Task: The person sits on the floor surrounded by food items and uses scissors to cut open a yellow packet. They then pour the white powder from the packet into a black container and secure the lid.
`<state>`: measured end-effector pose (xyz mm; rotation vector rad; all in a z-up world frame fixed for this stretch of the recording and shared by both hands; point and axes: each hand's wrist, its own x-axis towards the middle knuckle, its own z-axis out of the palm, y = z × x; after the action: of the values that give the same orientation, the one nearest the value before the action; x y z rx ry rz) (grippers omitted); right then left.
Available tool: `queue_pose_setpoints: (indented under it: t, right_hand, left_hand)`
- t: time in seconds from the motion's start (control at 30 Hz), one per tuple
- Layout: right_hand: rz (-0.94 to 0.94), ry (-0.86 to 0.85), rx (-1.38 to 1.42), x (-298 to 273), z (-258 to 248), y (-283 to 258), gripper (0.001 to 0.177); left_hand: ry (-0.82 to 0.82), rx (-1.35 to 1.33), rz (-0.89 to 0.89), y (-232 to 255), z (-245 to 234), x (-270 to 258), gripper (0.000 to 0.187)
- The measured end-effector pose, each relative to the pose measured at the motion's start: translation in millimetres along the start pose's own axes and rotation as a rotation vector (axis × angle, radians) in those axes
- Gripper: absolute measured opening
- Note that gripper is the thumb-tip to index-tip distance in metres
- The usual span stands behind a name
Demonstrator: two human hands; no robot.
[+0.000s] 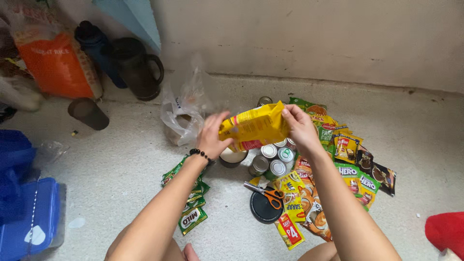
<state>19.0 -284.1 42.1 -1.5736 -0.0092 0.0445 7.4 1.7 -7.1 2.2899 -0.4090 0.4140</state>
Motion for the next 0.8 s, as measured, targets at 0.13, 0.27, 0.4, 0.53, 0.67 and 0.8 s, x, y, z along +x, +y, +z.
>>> queue_pose_setpoints:
  t: [0.13,0.27,0.4,0.53,0.67,0.8]
  right_hand:
    - [-0.131,-0.017,-0.091,-5,12,-1,0.024]
    - [-0.658,0.185,-0.613,-30,25,-17,0.043]
    - [-0.757,0.021,-0.744,-42,42,-33,0.058]
    - [-0.663,-0.004,-0.733,-46,54,-38,0.069]
    - [-0.392,-0.001,-0.772,-55,53,-29,0.073]
    - [-0.535,0.054,-0.797,-53,54,-17,0.07]
  left_hand:
    - [-0.046,-0.193,-0.115,-11,11,0,0.038]
    - [-0.028,-0.243,-0.216,-19,11,-6,0.028]
    - [-0.003,-0.334,-0.176,-22,13,-10,0.027]
    - [0.064,-0.317,-0.164,-24,10,-13,0.032]
    - [0.025,-0.334,-0.274,-20,6,-15,0.025]
    - [0.081,-0.294,-0.218,-18,4,-13,0.025]
